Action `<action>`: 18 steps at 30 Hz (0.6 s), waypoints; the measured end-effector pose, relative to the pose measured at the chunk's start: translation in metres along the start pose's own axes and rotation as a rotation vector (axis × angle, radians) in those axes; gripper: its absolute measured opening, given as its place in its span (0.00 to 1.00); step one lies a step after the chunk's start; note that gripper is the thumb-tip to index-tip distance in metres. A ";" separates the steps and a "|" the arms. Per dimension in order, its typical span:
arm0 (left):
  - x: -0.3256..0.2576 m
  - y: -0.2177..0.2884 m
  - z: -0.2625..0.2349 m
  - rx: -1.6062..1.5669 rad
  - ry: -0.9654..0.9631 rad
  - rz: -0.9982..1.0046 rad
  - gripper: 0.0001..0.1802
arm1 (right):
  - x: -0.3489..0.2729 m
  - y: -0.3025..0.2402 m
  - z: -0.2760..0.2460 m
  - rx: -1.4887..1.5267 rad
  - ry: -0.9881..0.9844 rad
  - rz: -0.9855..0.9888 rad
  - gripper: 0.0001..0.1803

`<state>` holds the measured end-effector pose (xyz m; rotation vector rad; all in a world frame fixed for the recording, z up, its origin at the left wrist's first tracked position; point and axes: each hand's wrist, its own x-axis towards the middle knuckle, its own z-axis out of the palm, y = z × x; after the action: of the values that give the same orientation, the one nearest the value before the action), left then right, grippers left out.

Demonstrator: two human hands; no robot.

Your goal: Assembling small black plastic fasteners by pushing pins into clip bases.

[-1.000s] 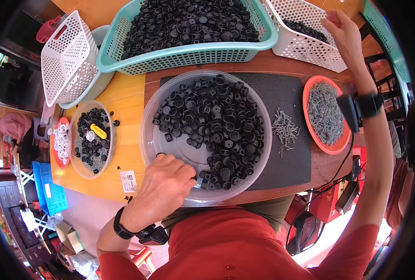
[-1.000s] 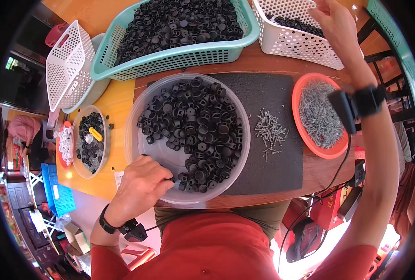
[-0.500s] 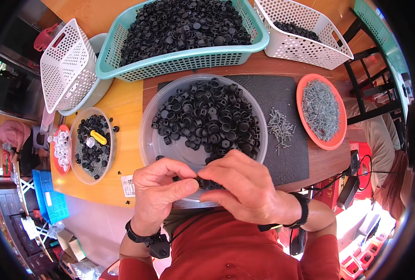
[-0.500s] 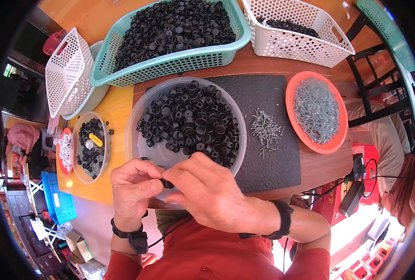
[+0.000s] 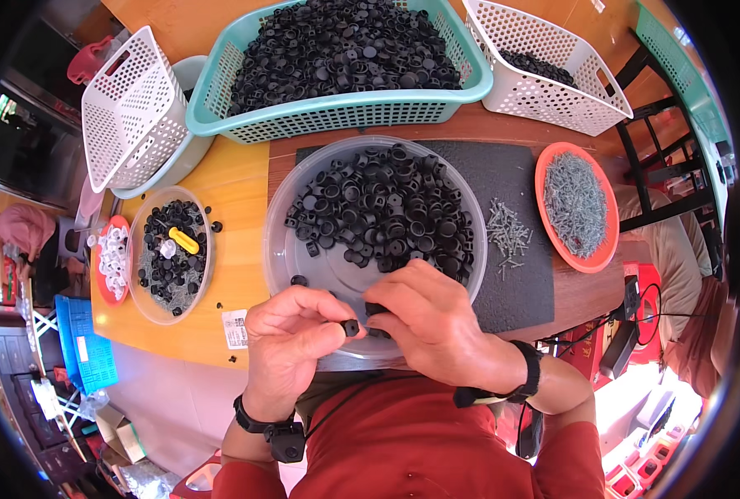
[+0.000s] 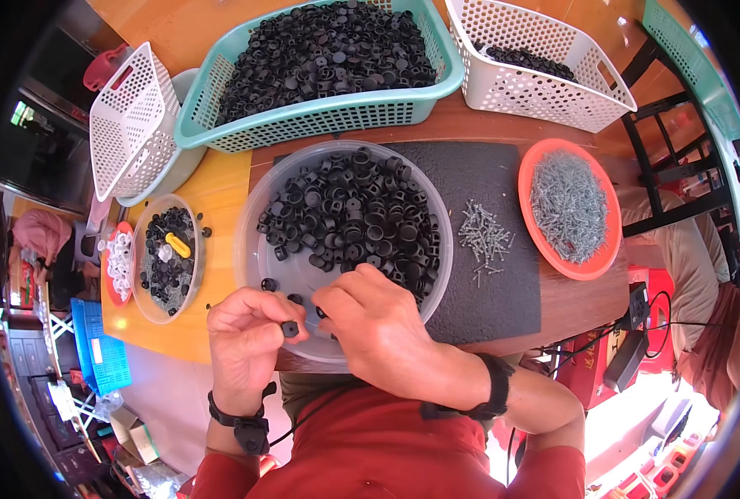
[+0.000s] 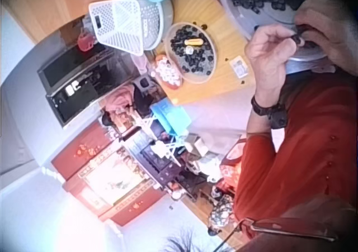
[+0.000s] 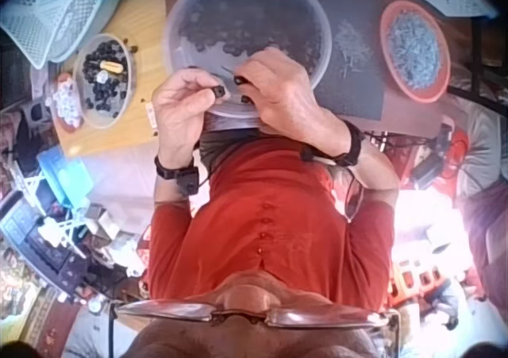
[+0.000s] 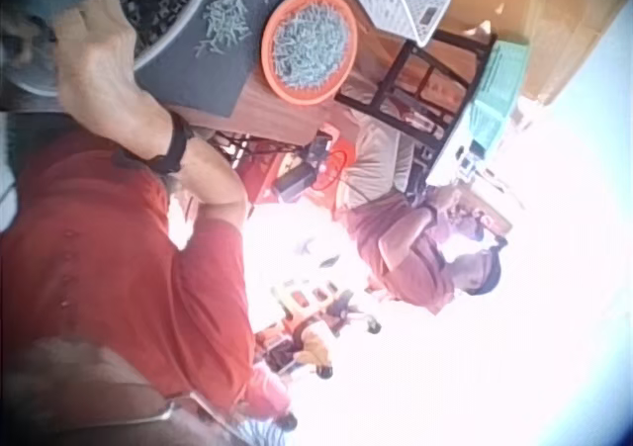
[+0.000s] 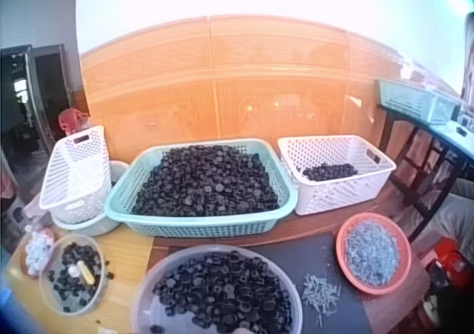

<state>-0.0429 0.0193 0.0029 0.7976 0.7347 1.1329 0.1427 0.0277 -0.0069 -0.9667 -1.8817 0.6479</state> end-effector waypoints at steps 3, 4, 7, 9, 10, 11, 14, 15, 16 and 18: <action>-0.003 0.002 0.001 -0.023 -0.001 -0.024 0.12 | -0.001 0.006 0.009 -0.091 -0.083 -0.010 0.17; -0.004 0.001 0.000 -0.023 0.001 -0.023 0.12 | 0.000 0.006 0.011 -0.126 -0.095 -0.037 0.17; -0.005 -0.001 -0.003 0.030 -0.048 0.049 0.14 | 0.004 0.003 0.013 -0.192 -0.136 -0.099 0.18; -0.003 -0.002 -0.004 0.033 -0.109 0.081 0.14 | 0.005 0.002 0.011 -0.225 -0.165 -0.131 0.18; -0.005 -0.002 -0.003 0.034 -0.107 0.085 0.14 | 0.006 0.001 0.010 -0.229 -0.133 -0.135 0.19; -0.006 -0.001 -0.002 0.029 -0.066 0.050 0.14 | 0.006 0.001 0.009 -0.233 -0.100 -0.138 0.19; -0.009 -0.003 0.001 0.014 0.003 0.000 0.14 | 0.005 -0.008 -0.005 -0.049 0.081 -0.116 0.18; -0.009 -0.004 0.002 0.003 0.027 -0.015 0.14 | 0.004 -0.012 -0.010 -0.018 0.089 -0.093 0.20; -0.008 -0.005 0.007 -0.001 0.017 -0.020 0.14 | 0.003 -0.016 -0.013 -0.029 0.093 -0.088 0.20; -0.007 -0.007 0.017 0.016 0.034 -0.021 0.13 | 0.000 -0.024 -0.013 0.022 0.166 -0.104 0.21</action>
<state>-0.0269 0.0082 0.0069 0.7841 0.7800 1.1253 0.1454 0.0155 0.0169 -0.8743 -1.7621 0.5101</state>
